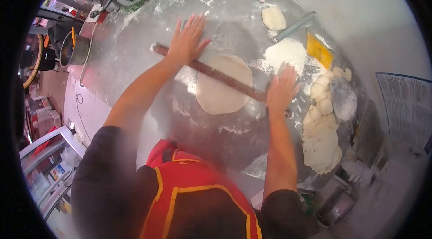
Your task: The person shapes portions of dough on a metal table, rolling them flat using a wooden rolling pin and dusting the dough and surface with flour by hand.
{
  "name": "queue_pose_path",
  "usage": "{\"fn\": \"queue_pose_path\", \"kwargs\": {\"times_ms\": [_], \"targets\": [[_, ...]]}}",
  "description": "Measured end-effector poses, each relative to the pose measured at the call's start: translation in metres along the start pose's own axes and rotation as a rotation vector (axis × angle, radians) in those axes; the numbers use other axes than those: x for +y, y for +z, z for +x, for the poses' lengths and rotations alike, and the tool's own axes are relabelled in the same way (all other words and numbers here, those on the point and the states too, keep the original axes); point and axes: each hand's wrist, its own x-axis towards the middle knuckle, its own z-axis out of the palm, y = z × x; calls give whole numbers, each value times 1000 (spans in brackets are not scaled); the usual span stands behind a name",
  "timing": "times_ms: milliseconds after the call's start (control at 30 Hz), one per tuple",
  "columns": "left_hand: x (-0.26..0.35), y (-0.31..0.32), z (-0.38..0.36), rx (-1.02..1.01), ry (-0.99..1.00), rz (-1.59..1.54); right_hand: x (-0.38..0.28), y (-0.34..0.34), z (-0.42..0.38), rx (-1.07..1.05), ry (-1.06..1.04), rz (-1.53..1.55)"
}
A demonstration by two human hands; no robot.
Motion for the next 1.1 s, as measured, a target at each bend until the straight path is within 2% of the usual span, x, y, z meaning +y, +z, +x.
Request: {"fn": "queue_pose_path", "kwargs": {"times_ms": [67,100,133,200,300,333,367,433,467,533,567,633,700,800,833,900,967,1000,1033,1067,1100], "targets": [[-1,-11,-54,-152,3,-38,-2,0,-50,-81,-11,138],[-3,-16,-97,-290,-15,-137,-6,-7,-90,-144,-29,112],[3,-35,-131,-302,-37,-155,-14,-16,-126,-204,-51,87],[5,-58,-193,-227,25,-233,-36,-42,-169,-373,81,99],[-9,-50,-188,-205,190,-249,-36,-20,-138,-174,-14,378],[-16,-36,-179,-78,260,-264,-41,-1,-107,-198,93,530],[-13,-41,-170,-182,225,-271,-48,15,-70,-225,194,682],[-7,-58,-161,-412,153,-290,-75,28,-22,-387,385,656],[-6,-49,-173,-213,183,-368,-79,36,-9,-508,387,767],[7,-74,-191,-306,88,-353,-74,52,9,-755,385,978],[14,-85,-201,-356,40,-346,-86,45,10,-677,243,927],[25,-96,-224,-282,20,-407,-131,18,9,-524,-41,809],[30,-103,-235,-257,3,-431,-174,33,13,-446,-407,641],[33,-108,-239,-273,-3,-394,-213,35,23,-516,-395,626],[32,-106,-240,-289,1,-378,-205,39,21,-447,-306,651],[29,-100,-242,-286,17,-333,-160,55,18,-302,-123,686],[24,-92,-242,-251,42,-279,-100,63,-13,-382,36,591],[26,-91,-240,-287,-7,-299,-75,43,-36,-498,78,543],[28,-89,-240,-227,-1,-273,-58,9,-62,-612,119,496],[28,-86,-238,-166,4,-242,-54,-30,-93,-500,146,577],[29,-83,-237,-106,8,-211,-35,-38,-128,-320,-1,534]]}}
